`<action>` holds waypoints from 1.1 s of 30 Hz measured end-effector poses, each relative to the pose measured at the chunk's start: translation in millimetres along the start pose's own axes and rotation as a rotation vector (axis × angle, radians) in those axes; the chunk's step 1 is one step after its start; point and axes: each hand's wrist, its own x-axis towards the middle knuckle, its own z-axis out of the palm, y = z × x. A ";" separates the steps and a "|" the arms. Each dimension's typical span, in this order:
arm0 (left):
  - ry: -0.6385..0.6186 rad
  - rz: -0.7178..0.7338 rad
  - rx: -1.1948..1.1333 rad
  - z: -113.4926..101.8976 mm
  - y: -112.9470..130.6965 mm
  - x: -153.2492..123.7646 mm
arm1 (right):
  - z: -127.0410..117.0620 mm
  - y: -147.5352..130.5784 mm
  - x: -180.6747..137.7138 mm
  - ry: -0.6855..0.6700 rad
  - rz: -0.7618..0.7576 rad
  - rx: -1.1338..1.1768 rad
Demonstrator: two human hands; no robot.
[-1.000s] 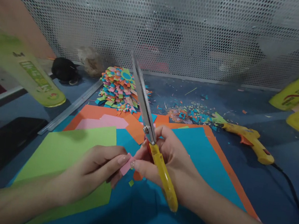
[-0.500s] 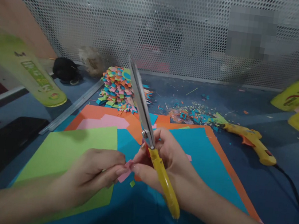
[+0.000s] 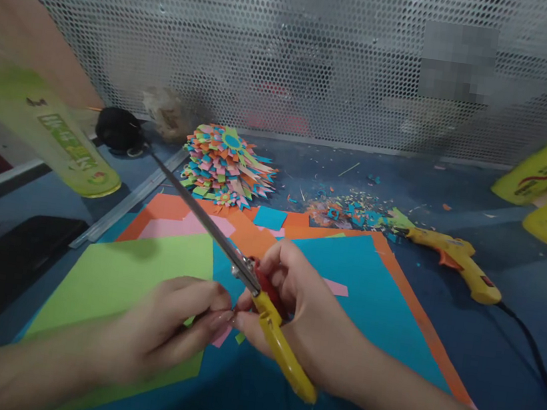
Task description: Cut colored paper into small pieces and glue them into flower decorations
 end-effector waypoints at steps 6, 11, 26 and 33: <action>0.082 -0.118 -0.252 0.2 0.0 0.9 | -2.0 -2.7 2.4 -0.009 -0.001 0.001; 0.130 -0.173 -0.308 2.2 2.0 -0.3 | -2.0 -2.2 0.5 -0.047 0.010 0.029; 0.149 -0.035 -0.118 2.2 4.4 -1.0 | 1.5 0.3 3.7 -0.008 -0.037 0.110; 0.150 -0.097 -0.174 1.9 6.5 -0.9 | -0.3 -1.9 3.0 0.015 -0.021 0.063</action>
